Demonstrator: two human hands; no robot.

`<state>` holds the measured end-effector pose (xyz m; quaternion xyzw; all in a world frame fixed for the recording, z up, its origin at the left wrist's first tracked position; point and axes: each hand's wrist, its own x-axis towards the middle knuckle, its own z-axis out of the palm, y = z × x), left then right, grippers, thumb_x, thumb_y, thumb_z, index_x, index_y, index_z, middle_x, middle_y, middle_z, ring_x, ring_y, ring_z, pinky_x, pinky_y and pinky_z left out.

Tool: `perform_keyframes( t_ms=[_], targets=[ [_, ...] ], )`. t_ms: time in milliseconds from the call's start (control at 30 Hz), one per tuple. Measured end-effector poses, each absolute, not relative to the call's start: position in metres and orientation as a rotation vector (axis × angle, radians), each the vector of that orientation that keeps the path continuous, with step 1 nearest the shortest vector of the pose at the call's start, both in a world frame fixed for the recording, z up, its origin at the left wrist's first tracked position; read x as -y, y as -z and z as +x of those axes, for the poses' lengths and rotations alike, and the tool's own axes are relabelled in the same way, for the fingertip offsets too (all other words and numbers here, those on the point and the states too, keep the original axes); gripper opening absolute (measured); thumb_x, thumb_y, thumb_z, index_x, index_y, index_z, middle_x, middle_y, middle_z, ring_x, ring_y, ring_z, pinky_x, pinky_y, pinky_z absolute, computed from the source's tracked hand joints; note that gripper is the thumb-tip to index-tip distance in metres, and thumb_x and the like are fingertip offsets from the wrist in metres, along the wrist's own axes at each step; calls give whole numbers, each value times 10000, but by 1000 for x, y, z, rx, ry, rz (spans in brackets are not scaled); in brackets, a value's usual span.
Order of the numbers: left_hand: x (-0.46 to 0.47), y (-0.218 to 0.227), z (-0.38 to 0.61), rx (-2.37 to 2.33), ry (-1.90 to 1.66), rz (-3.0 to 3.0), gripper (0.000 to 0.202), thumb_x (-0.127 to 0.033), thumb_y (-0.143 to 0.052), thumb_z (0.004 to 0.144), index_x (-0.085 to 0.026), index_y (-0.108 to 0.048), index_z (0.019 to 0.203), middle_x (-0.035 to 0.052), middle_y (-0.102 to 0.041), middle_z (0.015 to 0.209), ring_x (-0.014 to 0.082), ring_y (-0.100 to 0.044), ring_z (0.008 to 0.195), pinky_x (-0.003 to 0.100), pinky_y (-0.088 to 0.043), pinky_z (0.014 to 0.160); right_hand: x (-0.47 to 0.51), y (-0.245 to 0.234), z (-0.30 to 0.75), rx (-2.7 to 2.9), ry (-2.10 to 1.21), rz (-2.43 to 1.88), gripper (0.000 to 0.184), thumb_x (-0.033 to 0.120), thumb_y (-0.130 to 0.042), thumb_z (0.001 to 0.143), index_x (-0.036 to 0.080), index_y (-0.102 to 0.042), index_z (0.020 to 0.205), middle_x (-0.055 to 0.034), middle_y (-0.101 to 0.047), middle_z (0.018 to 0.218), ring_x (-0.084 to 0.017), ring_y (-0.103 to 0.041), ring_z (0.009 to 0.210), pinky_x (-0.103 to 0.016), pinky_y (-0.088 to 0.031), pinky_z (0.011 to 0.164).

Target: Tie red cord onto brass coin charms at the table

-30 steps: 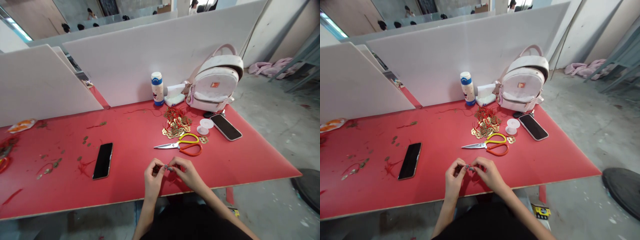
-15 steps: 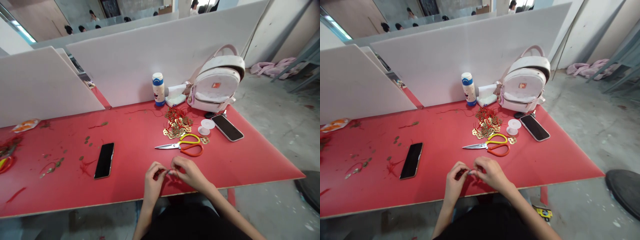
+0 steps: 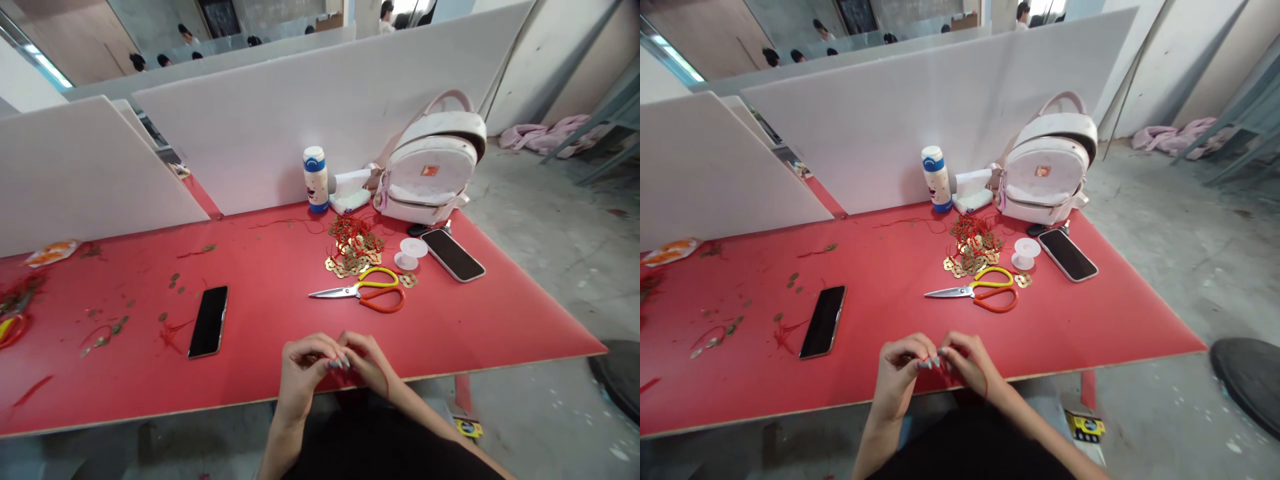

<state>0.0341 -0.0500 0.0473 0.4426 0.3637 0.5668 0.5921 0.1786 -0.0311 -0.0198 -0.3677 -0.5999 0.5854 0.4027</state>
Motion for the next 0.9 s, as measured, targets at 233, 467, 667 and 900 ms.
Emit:
perform_keyframes(
  t_ms=[233, 467, 667, 900],
  targets=[
    [24, -35, 42, -1432, -1359, 1210, 88, -223, -703, 766, -164, -733, 708, 45, -714, 721, 169, -656, 689, 235, -502, 641, 44, 3, 174, 1981, -1114, -839, 287, 276, -316, 1003, 205, -454, 761, -1, -519, 666, -122, -442, 567, -230, -352, 566],
    [17, -14, 34, -1547, -1379, 1030, 161, -304, -699, 746, -148, -739, 746, 84, -751, 756, 207, -688, 728, 290, -531, 707, 37, -10, 178, 1973, -996, -774, 328, 275, -300, 1015, 212, -412, 714, -6, -496, 656, -136, -403, 588, -241, -344, 559],
    [23, -11, 30, -1583, -1401, 1044, 156, -311, -702, 755, -156, -722, 743, 63, -733, 735, 188, -667, 710, 266, -517, 679, 36, -13, 188, 2041, -1002, -748, 364, 324, -350, 1029, 202, -497, 720, -22, -555, 658, -143, -481, 600, -245, -371, 579],
    [33, -12, 42, -1711, -1301, 1604, 131, -234, -609, 856, -182, -694, 770, 35, -683, 765, 156, -632, 715, 240, -483, 682, 27, -16, 195, 1614, -1151, -822, 295, 346, -407, 1025, 207, -571, 823, -61, -651, 849, -183, -628, 813, -283, -490, 759]
  ],
)
